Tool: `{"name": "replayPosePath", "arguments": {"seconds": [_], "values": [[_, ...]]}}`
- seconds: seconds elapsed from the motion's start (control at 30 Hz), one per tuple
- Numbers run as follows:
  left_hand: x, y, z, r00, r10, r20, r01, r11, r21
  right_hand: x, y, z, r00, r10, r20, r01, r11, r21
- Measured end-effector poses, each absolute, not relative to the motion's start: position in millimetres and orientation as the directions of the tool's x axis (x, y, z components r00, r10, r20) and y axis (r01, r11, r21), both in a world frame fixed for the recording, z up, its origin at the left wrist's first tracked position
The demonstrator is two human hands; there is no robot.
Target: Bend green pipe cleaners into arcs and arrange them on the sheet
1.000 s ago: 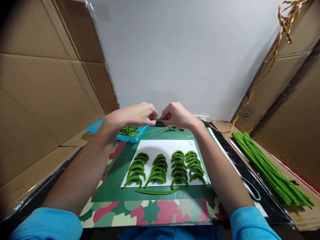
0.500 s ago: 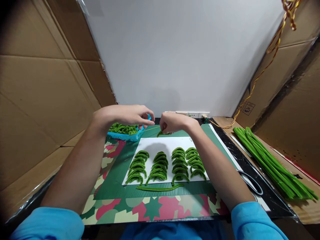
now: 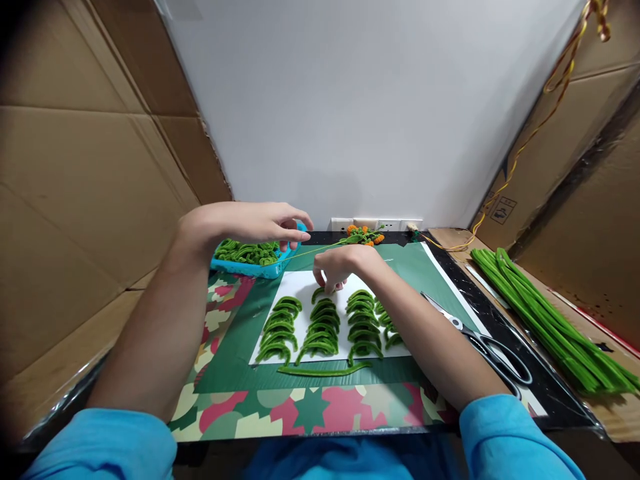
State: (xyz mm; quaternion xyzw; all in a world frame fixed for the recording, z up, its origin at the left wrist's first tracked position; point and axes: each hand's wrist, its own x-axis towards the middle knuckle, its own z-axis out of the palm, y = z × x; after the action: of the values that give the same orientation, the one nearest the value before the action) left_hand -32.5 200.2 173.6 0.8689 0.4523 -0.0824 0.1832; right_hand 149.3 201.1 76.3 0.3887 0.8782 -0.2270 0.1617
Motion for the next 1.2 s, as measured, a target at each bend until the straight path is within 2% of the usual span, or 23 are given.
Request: {"name": "replayPosePath", "arguments": {"seconds": [0.2,0.33,0.7,0.83,1.2], "values": [[-33,201,172,0.574,0.757,-0.313,0.819,-0.524,0.236,151,203,74,-0.679,0.569,-0.463,0.729,0.595,-0.338],[-32,201,171,0.573,0.756,-0.315,0.819,-0.53,0.22,152,201,76,-0.663,0.548,-0.51,0.738,0.592,-0.324],[-31,201,172,0.569,0.758,-0.318,0.822,-0.521,0.228,148,203,67,-0.715,0.533,-0.453,0.679,0.684,-0.268],[-31,202,171,0.569,0.756,-0.324,0.822,-0.531,0.205,149,205,63,-0.72,0.524,-0.456,0.679,0.669,-0.302],[-32,202,172,0.563,0.761,-0.323,0.826,-0.522,0.212,148,194,76,-0.664,0.583,-0.468,0.735,0.625,-0.263]]}}
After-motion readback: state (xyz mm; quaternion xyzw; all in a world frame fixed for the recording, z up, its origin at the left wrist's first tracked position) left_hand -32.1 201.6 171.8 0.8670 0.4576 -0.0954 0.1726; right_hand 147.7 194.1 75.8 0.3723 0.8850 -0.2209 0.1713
